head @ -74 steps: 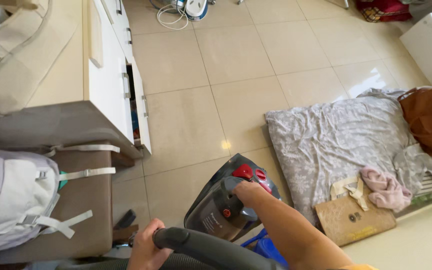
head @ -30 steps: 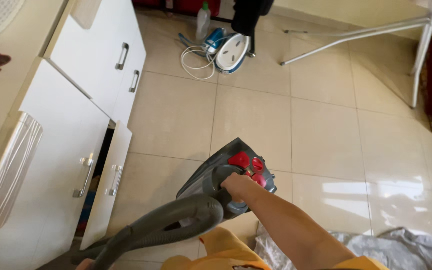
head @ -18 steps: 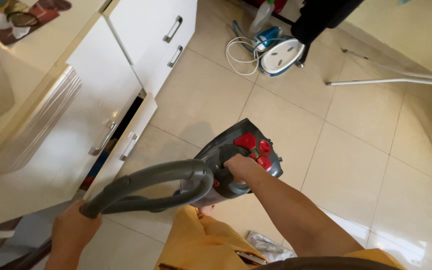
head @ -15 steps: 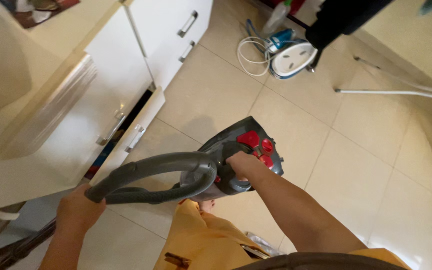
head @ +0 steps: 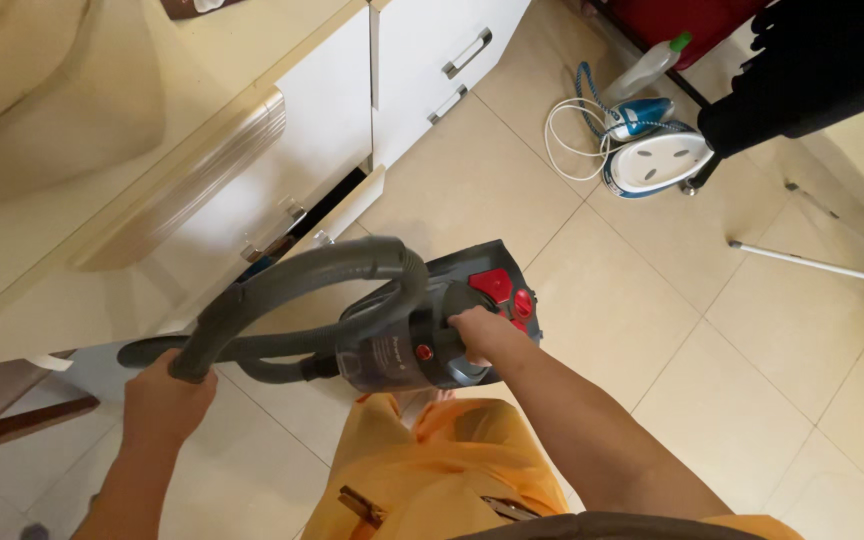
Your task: The person vacuums the tiled floor of a bedroom and a bathroom using a canister vacuum cleaner. They move the vacuum head back and forth across the floor, navigate around furniture and laundry baskets, and then unplug the device and store it.
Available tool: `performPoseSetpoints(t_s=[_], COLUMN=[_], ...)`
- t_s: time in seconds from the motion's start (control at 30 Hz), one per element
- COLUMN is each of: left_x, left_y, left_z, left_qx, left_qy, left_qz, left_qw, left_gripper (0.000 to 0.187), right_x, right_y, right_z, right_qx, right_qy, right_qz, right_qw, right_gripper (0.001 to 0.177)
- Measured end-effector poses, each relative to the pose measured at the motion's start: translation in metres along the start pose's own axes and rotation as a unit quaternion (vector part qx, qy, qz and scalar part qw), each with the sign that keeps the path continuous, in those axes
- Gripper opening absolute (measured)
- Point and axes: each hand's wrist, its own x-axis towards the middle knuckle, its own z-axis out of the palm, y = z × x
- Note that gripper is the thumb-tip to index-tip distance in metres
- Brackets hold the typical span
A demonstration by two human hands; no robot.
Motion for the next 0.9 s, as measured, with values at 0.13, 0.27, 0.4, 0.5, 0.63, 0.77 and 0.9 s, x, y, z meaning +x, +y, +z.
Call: performPoseSetpoints(t_s=[0.13,0.27,0.4,0.5,0.63,0.77,0.9], left_x=[-0.01,-0.02,-0.024,-0.023,-0.016,-0.009,-0.001], left_y=[0.035,0.092,0.165,0.233,0.319,0.402,0.475], left_z=[0.013,0.036,0.058,0.081,0.105,0.125,0.138], left_qx=[-0.082,-0.17,-0.209,-0.186,-0.175,-0.205,-0.236], left_qy=[0.014,0.016,0.029,0.034,0.031,0.019,0.014], left_qz=[-0.009,-0.046,0.005,0.042,0.077,0.106,0.154], left_qw=[0.996,0.984,0.977,0.981,0.981,0.973,0.959], left_gripper=[0.037,0.036,0.034,0.032,0.032,0.034,0.031], right_x=[0.003,-0.001,-0.005,-0.013,-0.024,-0.042,-0.064], right_y=[0.009,0.037,0.082,0.125,0.172,0.222,0.271], right_z=[-0.012,-0.027,-0.043,-0.054,-0.077,-0.108,-0.135], right_qx=[-0.002,0.034,0.036,0.055,0.06,0.069,0.091], right_qy=[-0.019,-0.016,-0.036,-0.025,0.005,0.018,0.036], right_qz=[-0.006,-0.012,-0.008,-0.005,-0.002,0.023,0.065], right_qw=[1.0,0.999,0.999,0.998,0.998,0.997,0.993], right_gripper=[0.057,0.056,0.053,0.051,0.054,0.051,0.056])
